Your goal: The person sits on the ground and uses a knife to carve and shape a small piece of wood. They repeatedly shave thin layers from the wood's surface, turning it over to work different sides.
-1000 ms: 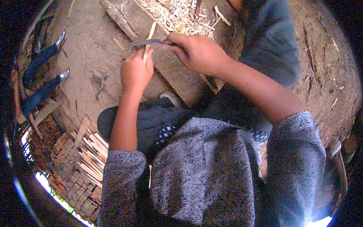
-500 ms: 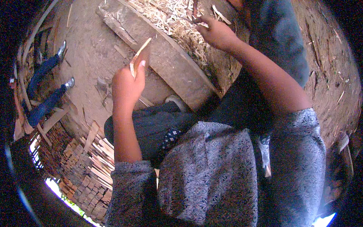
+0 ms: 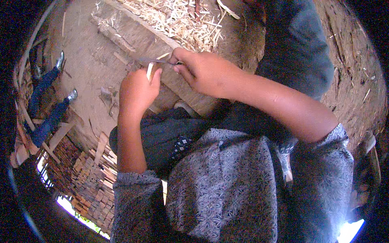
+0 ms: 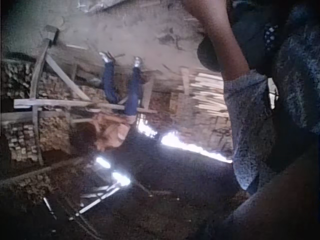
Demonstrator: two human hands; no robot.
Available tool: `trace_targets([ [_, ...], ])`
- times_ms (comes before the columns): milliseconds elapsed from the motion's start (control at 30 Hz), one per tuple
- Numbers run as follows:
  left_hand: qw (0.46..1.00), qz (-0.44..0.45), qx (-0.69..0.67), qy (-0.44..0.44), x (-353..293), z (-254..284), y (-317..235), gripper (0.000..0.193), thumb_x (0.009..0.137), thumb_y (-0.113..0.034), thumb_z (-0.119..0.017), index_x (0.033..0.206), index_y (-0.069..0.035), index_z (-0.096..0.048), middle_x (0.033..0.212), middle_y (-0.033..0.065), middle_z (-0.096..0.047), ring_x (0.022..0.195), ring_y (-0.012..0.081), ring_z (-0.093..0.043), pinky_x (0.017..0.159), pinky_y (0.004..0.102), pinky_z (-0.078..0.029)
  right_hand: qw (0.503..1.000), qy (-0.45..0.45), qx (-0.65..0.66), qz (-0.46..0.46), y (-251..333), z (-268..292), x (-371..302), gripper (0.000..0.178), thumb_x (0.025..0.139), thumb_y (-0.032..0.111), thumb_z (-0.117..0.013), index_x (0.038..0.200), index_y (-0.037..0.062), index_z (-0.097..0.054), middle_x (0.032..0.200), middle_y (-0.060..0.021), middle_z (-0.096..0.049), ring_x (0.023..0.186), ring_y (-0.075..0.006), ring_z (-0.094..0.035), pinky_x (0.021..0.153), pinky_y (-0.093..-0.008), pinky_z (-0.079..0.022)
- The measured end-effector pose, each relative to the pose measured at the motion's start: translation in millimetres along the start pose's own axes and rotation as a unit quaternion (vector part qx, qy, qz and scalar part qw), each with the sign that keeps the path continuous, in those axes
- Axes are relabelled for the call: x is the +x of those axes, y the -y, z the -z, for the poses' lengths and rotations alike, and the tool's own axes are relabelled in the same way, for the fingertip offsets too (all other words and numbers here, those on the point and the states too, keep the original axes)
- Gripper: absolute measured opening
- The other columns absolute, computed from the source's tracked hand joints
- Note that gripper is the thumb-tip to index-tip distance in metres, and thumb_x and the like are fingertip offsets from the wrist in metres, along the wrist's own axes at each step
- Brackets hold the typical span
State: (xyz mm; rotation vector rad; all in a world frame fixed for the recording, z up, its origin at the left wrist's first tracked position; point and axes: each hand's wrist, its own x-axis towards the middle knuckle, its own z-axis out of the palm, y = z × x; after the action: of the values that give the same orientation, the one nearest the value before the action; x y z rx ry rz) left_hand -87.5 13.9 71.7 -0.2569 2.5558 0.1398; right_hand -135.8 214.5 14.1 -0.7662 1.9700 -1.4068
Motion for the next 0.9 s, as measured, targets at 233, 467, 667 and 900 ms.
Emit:
trace_targets([
  [233, 1.000, 0.009, -0.016, 0.011, 3, 5, 3, 0.040, 0.094, -0.033, -0.058, 0.076, 0.000, -0.072, 0.071, 0.0244, -0.066, 0.067, 0.0434, -0.065, 0.063, 0.0516, -0.052, 0.988, 0.121, -0.040, -0.089, -33, -5, 21, 0.023, 0.100, 0.018, -0.054, 0.119, 0.0067, -0.049, 0.100, -0.0230, -0.068, 0.091, -0.0440, -0.066, 0.076, -0.0509, -0.052],
  [467, 0.999, 0.024, -0.025, 0.037, 8, 16, 7, 0.035, 0.094, -0.032, -0.060, 0.083, 0.000, -0.072, 0.071, 0.0250, -0.065, 0.068, 0.0443, -0.065, 0.062, 0.0511, -0.051, 0.985, 0.131, -0.019, -0.113, -46, 7, 28, 0.021, 0.099, 0.020, -0.054, 0.115, 0.0067, -0.052, 0.096, -0.0231, -0.068, 0.090, -0.0439, -0.067, 0.076, -0.0506, -0.052],
  [667, 0.997, 0.018, -0.059, 0.044, 10, 9, 8, 0.031, 0.094, -0.029, -0.059, 0.087, -0.002, -0.073, 0.072, 0.0240, -0.066, 0.069, 0.0447, -0.065, 0.063, 0.0511, -0.051, 0.988, 0.117, 0.058, -0.086, -2, 21, 18, 0.026, 0.097, 0.022, -0.055, 0.119, 0.0090, -0.052, 0.090, -0.0248, -0.068, 0.086, -0.0450, -0.067, 0.074, -0.0539, -0.053],
  [900, 1.000, 0.001, -0.017, 0.024, 7, 8, -7, 0.030, 0.094, -0.028, -0.059, 0.085, -0.003, -0.071, 0.073, 0.0226, -0.067, 0.070, 0.0438, -0.066, 0.064, 0.0507, -0.052, 0.974, 0.159, -0.067, -0.147, -66, -3, 37, 0.023, 0.096, 0.014, -0.057, 0.117, 0.0085, -0.050, 0.088, -0.0252, -0.067, 0.085, -0.0458, -0.065, 0.071, -0.0527, -0.050],
])
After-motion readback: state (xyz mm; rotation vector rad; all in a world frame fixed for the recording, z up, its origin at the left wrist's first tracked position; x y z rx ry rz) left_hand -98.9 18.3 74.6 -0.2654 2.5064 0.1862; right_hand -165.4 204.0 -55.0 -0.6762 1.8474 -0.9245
